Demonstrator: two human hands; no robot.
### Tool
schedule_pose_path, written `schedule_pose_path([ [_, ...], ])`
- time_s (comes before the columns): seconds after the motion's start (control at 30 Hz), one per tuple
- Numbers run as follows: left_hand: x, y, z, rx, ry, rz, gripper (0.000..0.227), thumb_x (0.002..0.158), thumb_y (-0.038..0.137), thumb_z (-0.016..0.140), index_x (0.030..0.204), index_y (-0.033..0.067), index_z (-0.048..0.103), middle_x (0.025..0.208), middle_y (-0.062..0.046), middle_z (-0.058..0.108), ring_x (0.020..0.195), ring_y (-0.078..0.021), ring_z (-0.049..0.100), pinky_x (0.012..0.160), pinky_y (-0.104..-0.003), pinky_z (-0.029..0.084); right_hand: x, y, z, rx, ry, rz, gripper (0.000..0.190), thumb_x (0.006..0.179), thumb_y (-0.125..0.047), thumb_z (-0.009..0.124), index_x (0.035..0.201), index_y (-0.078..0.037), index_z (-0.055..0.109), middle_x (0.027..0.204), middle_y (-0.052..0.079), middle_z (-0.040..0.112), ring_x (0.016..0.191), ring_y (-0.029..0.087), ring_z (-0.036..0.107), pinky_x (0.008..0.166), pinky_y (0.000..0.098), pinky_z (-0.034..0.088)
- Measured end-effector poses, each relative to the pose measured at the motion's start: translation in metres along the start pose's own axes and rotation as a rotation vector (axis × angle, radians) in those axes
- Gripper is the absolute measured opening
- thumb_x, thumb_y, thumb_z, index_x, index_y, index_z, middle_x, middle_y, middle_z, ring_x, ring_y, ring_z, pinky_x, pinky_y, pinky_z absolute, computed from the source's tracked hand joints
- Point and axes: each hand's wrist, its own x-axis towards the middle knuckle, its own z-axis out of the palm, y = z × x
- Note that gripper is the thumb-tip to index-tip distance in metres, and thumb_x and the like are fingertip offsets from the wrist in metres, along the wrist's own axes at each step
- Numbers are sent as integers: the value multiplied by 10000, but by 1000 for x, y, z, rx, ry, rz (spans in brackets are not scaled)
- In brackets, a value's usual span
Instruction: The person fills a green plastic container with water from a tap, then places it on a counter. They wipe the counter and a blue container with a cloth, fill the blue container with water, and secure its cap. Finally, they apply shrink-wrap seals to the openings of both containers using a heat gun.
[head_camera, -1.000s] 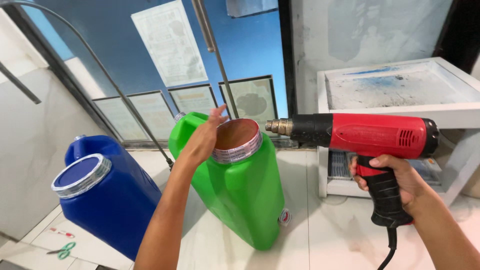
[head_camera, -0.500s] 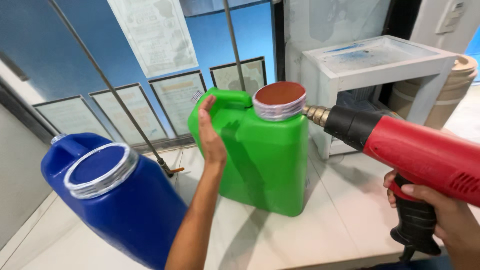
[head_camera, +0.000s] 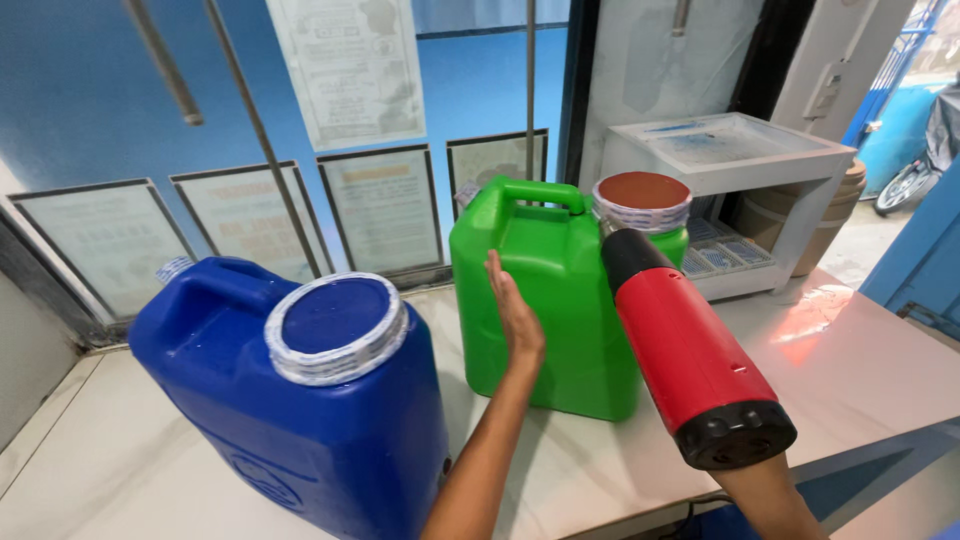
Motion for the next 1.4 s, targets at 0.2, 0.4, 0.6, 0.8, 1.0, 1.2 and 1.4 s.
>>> schedule_pose_path([
  [0.2, -4, 5, -16, -119, -66, -91, 672, 1085, 454, 198, 1618, 46, 226, 1701, -161, 208, 1588, -298, 144, 1268, -403, 116, 22, -28, 1, 129, -41, 200, 343, 704, -214, 807, 998, -115, 661, 960, 115, 683, 901, 295, 666, 791, 413, 536],
  [0.4, 1, 22, -34, -183, -58, -118, 663, 1083, 451, 206, 1599, 41, 280, 1674, -168, 297, 1561, -299, 251, 1254, -394, 187, 52, -32, -37, 287, -138, 347, 309, 775, -150, 736, 1048, -33, 651, 955, 153, 678, 866, 285, 665, 786, 406, 541],
  [0.6, 6, 47, -29, -111, -144, -17, 631, 1094, 421, 246, 1563, 15, 359, 1630, -190, 378, 1537, -324, 323, 1247, -397, 233, 38, 15, -114, 824, -47, 844, 286, 847, -87, 665, 1097, 48, 640, 951, 191, 673, 831, 275, 665, 782, 398, 547],
  [0.8, 14, 74, 7, 126, -414, 205, 604, 1116, 399, 229, 1530, 7, 428, 1617, -226, 408, 1563, -371, 287, 1269, -422, 209, 57, 99, -133, 1219, 10, 833, 298, 907, -137, 555, 1077, 104, 601, 1039, 197, 664, 833, 262, 646, 784, 368, 530],
  [1.0, 32, 83, 59, 285, -479, 234, 611, 1111, 410, 239, 1558, 20, 384, 1646, -242, 322, 1552, -404, 249, 1256, -442, 195, 101, 153, -79, 1490, -49, 800, 320, 895, -182, 592, 1087, 72, 615, 1037, 196, 651, 803, 263, 621, 741, 369, 523],
  [1.2, 37, 78, 113, 320, -294, 82, 651, 1088, 448, 233, 1569, 16, 311, 1623, -228, 352, 1522, -379, 319, 1233, -460, 195, 180, 224, -22, 1761, -263, 655, 366, 881, -207, 615, 1108, 79, 608, 1036, 207, 648, 783, 259, 632, 723, 364, 538],
  [1.4, -21, 48, 142, 592, 91, 461, 528, 1130, 278, 343, 1554, -36, 360, 1608, -267, 388, 1511, -436, 351, 1250, -534, 240, 239, 312, 36, 1786, -605, 575, 422, 844, -219, 610, 1130, 92, 615, 979, 216, 672, 699, 256, 649, 655, 341, 542],
])
